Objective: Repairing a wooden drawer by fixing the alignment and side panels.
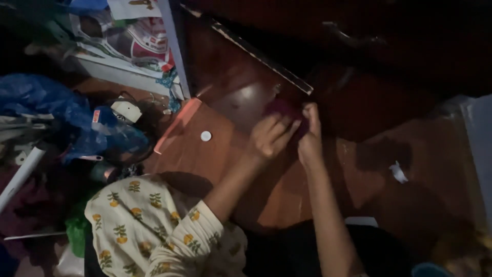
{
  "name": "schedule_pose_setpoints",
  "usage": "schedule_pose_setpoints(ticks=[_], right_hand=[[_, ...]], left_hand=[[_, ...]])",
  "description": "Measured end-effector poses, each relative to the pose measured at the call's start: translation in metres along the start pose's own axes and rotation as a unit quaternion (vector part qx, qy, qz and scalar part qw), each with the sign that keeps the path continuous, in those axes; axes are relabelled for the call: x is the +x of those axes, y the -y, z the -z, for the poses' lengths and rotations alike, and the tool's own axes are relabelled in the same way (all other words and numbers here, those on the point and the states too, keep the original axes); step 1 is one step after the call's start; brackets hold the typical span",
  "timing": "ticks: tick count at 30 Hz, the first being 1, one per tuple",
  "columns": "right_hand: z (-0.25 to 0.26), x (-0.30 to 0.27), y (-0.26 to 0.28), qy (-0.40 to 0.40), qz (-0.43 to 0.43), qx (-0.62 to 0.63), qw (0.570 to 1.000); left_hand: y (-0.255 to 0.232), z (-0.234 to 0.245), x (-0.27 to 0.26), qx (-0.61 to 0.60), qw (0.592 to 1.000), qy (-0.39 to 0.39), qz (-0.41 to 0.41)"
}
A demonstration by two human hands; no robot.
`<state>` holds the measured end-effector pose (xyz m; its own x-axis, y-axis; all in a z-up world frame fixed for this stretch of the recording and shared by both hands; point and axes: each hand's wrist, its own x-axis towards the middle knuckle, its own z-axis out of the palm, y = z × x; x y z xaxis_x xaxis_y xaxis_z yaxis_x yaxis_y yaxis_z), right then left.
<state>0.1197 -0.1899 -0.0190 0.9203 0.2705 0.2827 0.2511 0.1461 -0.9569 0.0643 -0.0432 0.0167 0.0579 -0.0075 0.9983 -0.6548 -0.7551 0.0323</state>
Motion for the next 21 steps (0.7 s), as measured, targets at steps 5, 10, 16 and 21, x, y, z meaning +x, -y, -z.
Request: schedule_pose_setpoints(ticks=[5,10,16,21], right_hand=[[-0.006,-0.006,0.019,-0.092,-0.136,0.225,0.96],[0.001,-0.003,0.008,-0.056,-0.099,0.163,0.98],[-0.015,0.0,0.025,-0.033,-0.058,0.227,0.972],[-0.01,0.002,0.019,-0.034,-0.051,0.227,0.972]], left_hand=[[0.013,-0.001,0.053,0.002,0.999,0.033,-0.036],[0.029,-0.011,-0.055,-0.008,0.996,0.085,-0.004],[0.047,-0.001,-0.164,-0.047,0.97,0.216,0.104],[0.108,-0.022,-0.293,0.012,0.962,0.2,0.184]])
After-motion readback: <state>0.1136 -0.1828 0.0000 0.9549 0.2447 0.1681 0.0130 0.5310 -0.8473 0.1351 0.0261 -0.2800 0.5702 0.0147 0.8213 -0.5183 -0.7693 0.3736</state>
